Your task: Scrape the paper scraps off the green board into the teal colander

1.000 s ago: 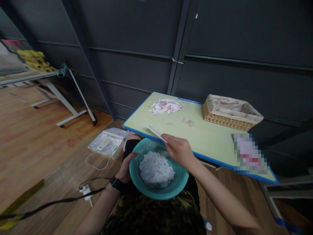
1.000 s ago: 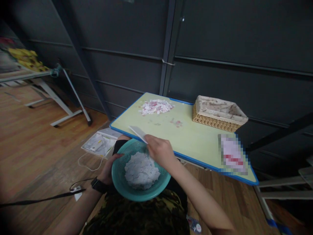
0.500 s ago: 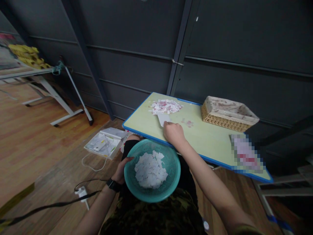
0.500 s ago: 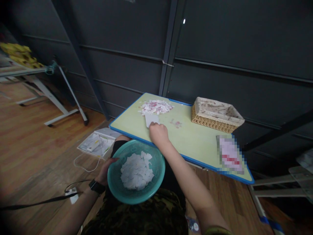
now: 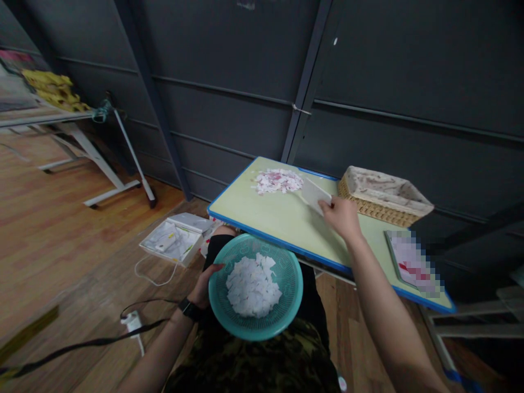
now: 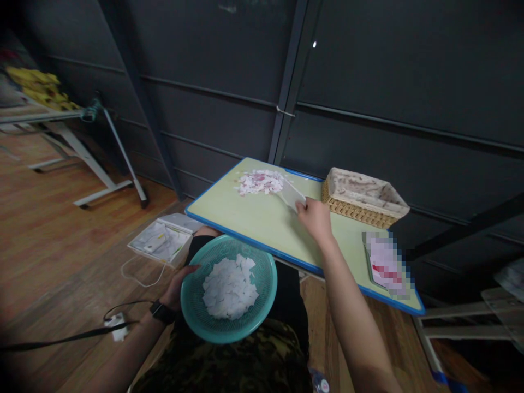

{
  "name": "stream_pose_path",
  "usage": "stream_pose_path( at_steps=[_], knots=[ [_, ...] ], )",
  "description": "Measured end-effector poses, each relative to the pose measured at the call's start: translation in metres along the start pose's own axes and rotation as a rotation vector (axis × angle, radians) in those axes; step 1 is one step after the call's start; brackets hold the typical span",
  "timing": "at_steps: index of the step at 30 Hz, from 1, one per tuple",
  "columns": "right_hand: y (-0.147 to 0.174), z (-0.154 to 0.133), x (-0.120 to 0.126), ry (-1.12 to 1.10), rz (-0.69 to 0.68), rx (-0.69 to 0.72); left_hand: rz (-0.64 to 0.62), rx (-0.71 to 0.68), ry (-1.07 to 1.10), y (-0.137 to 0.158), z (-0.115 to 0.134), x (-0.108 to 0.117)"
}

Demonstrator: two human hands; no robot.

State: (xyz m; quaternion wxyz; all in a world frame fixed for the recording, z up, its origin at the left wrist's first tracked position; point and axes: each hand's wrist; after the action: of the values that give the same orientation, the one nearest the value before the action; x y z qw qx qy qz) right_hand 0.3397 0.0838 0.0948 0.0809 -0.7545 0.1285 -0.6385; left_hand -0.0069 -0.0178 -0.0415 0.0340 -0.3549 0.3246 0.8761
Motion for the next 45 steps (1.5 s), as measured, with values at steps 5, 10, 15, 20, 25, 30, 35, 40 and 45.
stream_pose_path(
  at_steps=[5,10,15,20,25,30,35,40,45],
  knots=[
    [-0.056,0.034,0.0,-0.417,-0.005,0.048,-0.018,-0.017,-0.025,0.0,-0.001,0.002],
    [-0.078,0.047,-0.027,-0.863,-0.056,-0.004,0.007,-0.03,-0.084,-0.001,-0.003,0.009],
    [-0.076,0.056,-0.049,-0.937,-0.069,-0.089,0.05,-0.032,-0.112,-0.001,-0.001,0.01],
    [-0.078,0.055,-0.049,-0.951,-0.103,-0.037,0.101,-0.093,-0.159,-0.001,0.002,0.006],
    [-0.075,0.047,-0.037,-0.926,-0.132,-0.02,0.11,-0.079,-0.162,0.002,0.004,0.003],
    [-0.071,0.041,-0.032,-0.913,-0.126,-0.005,0.098,-0.095,-0.171,0.005,0.005,-0.003],
    [-0.073,0.034,-0.035,-0.948,-0.177,0.014,0.096,-0.099,-0.184,0.005,0.006,-0.003],
    [-0.074,0.034,-0.038,-0.94,-0.146,0.027,0.101,-0.104,-0.169,0.004,0.006,0.0],
    [-0.078,0.039,-0.04,-0.885,-0.176,0.076,0.071,-0.086,-0.156,0.003,0.006,0.0]
  ],
)
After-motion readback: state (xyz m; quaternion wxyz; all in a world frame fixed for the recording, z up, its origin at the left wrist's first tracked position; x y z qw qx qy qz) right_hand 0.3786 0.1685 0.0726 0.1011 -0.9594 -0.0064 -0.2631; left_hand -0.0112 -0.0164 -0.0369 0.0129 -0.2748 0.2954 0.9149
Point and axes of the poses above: each hand's wrist, its own y-axis away from the middle knuckle, its own x-axis out of the back of the hand, z = x × y, and after that the axes turned 8 degrees about -z, right-handed
